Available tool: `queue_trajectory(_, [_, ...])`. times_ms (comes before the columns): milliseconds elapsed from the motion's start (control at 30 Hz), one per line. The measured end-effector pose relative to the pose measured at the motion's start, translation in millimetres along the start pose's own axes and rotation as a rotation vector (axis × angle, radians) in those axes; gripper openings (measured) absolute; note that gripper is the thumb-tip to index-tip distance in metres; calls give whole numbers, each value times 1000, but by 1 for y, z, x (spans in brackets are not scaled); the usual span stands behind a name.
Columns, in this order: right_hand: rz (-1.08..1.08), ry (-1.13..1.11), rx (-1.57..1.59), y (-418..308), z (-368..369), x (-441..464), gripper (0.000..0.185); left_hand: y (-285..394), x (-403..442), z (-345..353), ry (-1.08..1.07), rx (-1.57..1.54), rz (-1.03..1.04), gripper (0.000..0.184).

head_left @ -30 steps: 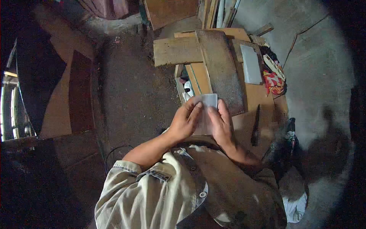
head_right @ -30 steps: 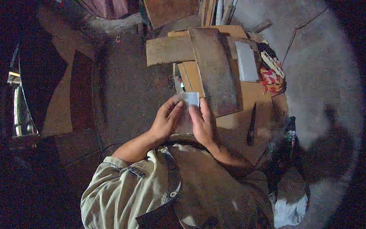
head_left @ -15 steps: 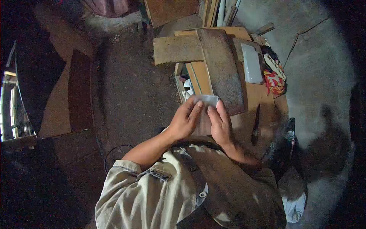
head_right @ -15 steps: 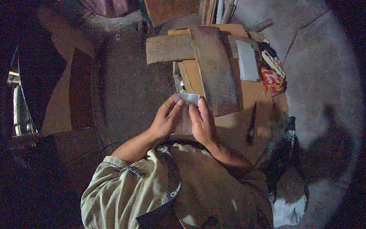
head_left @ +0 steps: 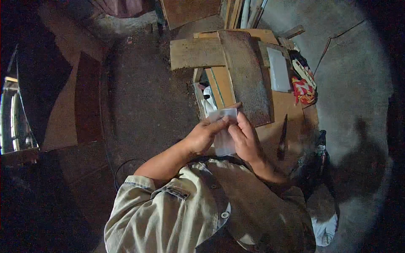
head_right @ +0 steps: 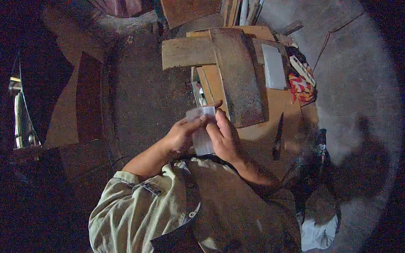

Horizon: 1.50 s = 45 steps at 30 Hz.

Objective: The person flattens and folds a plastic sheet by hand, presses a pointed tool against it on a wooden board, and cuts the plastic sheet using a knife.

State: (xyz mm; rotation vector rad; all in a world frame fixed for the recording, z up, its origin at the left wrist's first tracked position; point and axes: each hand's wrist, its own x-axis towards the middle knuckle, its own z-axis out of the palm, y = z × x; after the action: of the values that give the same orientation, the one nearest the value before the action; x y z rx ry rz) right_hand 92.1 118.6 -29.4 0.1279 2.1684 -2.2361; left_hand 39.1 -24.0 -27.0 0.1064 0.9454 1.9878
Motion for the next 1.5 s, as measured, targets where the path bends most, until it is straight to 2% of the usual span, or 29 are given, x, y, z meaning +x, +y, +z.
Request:
queue_trajectory(67, [69, -19, -6, 2, -3, -7, 22, 3, 0, 2, -36, 3, 65, 43])
queue_trajectory(133, [114, -33, -229, -3, 2, -10, 23, 8, -2, 1, -77, -67, 49, 49])
queue_trajectory(200, [133, -57, -176, -12, 0, -19, 25, 5, -2, -1, -56, -112, 81, 50])
queue_trajectory(267, [320, -164, -272, -4, -7, -26, 27, 13, -8, 0, -140, -285, 13, 50])
queue_trajectory(300, [263, -157, -133, -10, -1, -28, 33, 12, -9, 2, -142, -335, 2, 50])
queue_trajectory(333, [265, -161, -135, -9, 0, -32, 33, 13, -10, 1, -140, -339, 5, 50])
queue_trajectory(433, [-4, -170, -218, -1, -3, -40, 36, 24, -18, 6, -63, -219, -60, 48])
queue_trajectory(467, [-4, -173, -221, -3, -7, -42, 36, 23, -19, 5, -63, -222, -58, 48])
queue_trajectory(533, [69, -223, -155, -19, -15, -45, 33, 20, -22, 2, -126, -269, -26, 42])
queue_trajectory(567, [385, -281, -155, -45, -27, -40, 30, 23, -28, 3, -125, -288, -44, 42])
queue_trajectory(600, [351, -210, -173, -50, -36, -40, 32, 24, -32, 5, -125, -290, -42, 42])
queue_trajectory(667, [148, -72, -205, -53, -47, -42, 39, 23, -41, 9, -146, -322, -49, 43])
queue_trajectory(700, [150, -71, -207, -59, -42, -40, 39, 25, -46, 12, -151, -392, -115, 43])
queue_trajectory(767, [-83, 1, -95, -79, -28, -34, 48, 20, -51, 14, -201, -405, -124, 44])
queue_trajectory(800, [-81, 2, -95, -84, -27, -33, 48, 18, -54, 16, -252, -417, -131, 45])
queue_trajectory(900, [-196, -236, -353, -94, -27, -24, 62, 12, -62, 20, -294, -462, -154, 45])
queue_trajectory(933, [-193, -234, -352, -98, -25, -19, 62, 11, -64, 21, -314, -484, -164, 45])
queue_trajectory(1000, [-227, -433, -461, -105, -18, -12, 60, 10, -67, 20, -334, -489, -187, 44])
queue_trajectory(1033, [-276, -421, -468, -103, -13, -12, 53, 9, -69, 21, -322, -476, -195, 44])
queue_trajectory(1100, [-269, -449, -482, -104, -11, -9, 50, 17, -74, 24, -270, -339, -193, 42])
queue_trajectory(1233, [-165, -471, -399, -109, -6, -12, 40, 5, -74, 19, -335, -342, -145, 42])
queue_trajectory(1300, [-203, -477, -389, -106, -8, -12, 37, 1, -73, 17, -408, -385, -159, 43])
queue_trajectory(1433, [-252, -495, -394, -104, -9, -12, 36, 2, -75, 18, -364, -393, -193, 45])
queue_trajectory(1500, [-136, -440, -377, -105, -8, -16, 34, -7, -71, 14, -454, -402, -130, 46])
